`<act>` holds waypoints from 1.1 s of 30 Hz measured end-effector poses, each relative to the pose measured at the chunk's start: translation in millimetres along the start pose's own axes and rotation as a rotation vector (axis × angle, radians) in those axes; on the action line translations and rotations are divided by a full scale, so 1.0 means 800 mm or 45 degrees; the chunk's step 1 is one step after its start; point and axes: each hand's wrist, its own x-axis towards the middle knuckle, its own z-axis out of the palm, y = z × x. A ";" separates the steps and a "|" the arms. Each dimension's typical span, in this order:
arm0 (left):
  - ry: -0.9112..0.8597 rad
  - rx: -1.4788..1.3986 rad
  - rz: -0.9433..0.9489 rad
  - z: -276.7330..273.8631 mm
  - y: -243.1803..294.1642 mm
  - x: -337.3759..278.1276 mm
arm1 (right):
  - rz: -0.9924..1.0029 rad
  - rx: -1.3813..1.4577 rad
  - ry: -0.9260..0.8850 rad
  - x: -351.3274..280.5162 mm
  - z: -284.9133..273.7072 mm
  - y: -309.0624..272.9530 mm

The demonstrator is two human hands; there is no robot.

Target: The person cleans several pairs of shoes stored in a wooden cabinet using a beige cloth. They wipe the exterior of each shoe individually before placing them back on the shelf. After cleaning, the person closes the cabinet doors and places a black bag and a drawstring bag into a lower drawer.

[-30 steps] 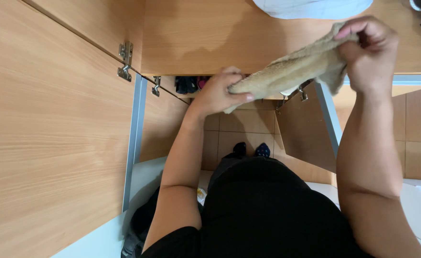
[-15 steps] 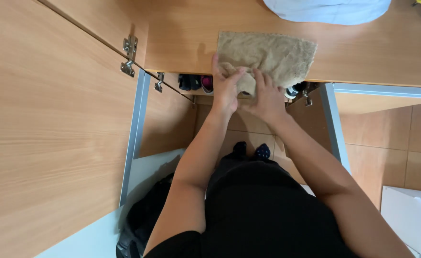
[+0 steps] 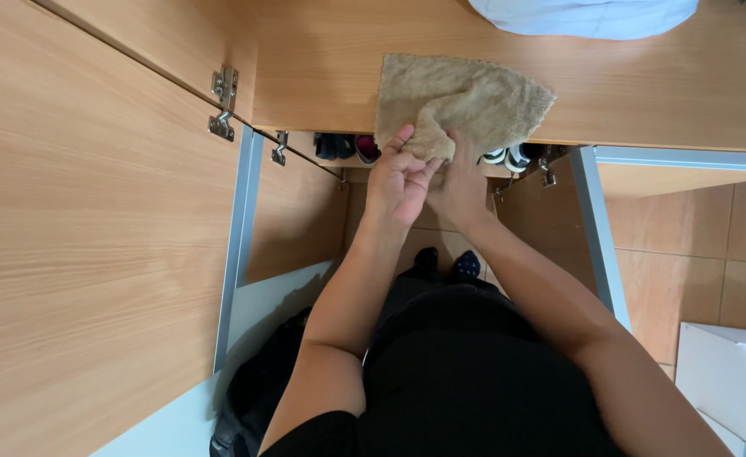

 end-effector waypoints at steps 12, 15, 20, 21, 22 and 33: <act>-0.036 0.472 0.136 -0.116 0.058 0.016 | 0.383 -0.279 -0.354 0.000 -0.118 0.133; 0.187 0.772 0.117 -0.085 0.079 0.007 | 0.593 0.620 -0.331 0.001 -0.161 0.149; 0.149 0.813 0.142 -0.082 0.089 0.040 | 0.549 0.898 -0.179 0.034 -0.214 0.140; 0.147 0.811 0.143 -0.079 0.086 0.059 | 0.547 0.895 -0.179 0.046 -0.211 0.144; 0.097 0.748 0.175 -0.076 0.083 0.078 | 0.522 0.842 -0.086 0.059 -0.207 0.147; 0.459 1.394 0.699 -0.139 -0.020 0.175 | 0.638 -0.410 -0.027 0.073 -0.120 0.178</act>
